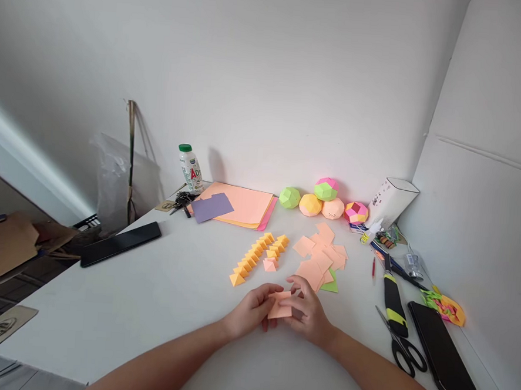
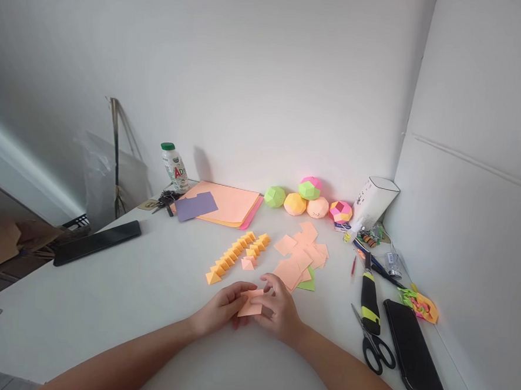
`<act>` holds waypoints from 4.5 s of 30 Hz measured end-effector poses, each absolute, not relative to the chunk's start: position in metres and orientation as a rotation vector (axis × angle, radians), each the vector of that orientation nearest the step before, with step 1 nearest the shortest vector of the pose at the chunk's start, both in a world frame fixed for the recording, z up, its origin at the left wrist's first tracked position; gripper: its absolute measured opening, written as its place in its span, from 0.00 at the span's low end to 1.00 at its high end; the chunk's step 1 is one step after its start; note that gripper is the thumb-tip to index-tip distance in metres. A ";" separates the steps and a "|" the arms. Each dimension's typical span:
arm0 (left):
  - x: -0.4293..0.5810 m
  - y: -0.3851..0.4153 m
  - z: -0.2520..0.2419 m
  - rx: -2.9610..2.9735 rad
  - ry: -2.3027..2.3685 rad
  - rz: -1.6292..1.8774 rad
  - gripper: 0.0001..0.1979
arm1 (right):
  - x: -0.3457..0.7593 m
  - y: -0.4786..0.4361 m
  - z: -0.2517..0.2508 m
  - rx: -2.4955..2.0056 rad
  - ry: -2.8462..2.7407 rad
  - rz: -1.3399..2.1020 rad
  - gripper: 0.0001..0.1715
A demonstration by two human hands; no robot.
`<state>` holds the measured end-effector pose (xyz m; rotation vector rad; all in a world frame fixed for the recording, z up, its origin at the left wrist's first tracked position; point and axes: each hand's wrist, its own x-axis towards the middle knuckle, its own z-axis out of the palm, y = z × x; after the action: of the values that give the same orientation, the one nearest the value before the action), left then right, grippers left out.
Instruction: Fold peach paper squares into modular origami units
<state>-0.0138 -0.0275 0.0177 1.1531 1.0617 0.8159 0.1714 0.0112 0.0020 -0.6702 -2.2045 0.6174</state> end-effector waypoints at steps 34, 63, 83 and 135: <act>-0.011 -0.026 0.027 1.121 1.042 0.788 0.20 | 0.165 0.005 0.014 -0.818 -1.805 1.221 0.04; -0.015 -0.029 0.023 1.231 1.065 0.734 0.23 | 0.171 0.010 0.017 -1.029 -1.695 1.476 0.20; -0.012 -0.025 0.020 1.047 1.021 0.933 0.21 | 0.171 0.006 0.006 -0.587 -2.108 1.039 0.29; -0.009 -0.026 0.021 1.096 1.038 0.854 0.17 | 0.161 0.005 0.019 -0.905 -1.623 1.437 0.10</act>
<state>-0.0091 -0.0258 0.0212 1.0961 1.0382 0.8538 0.1608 0.0045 0.0194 -0.9053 -1.6233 1.4373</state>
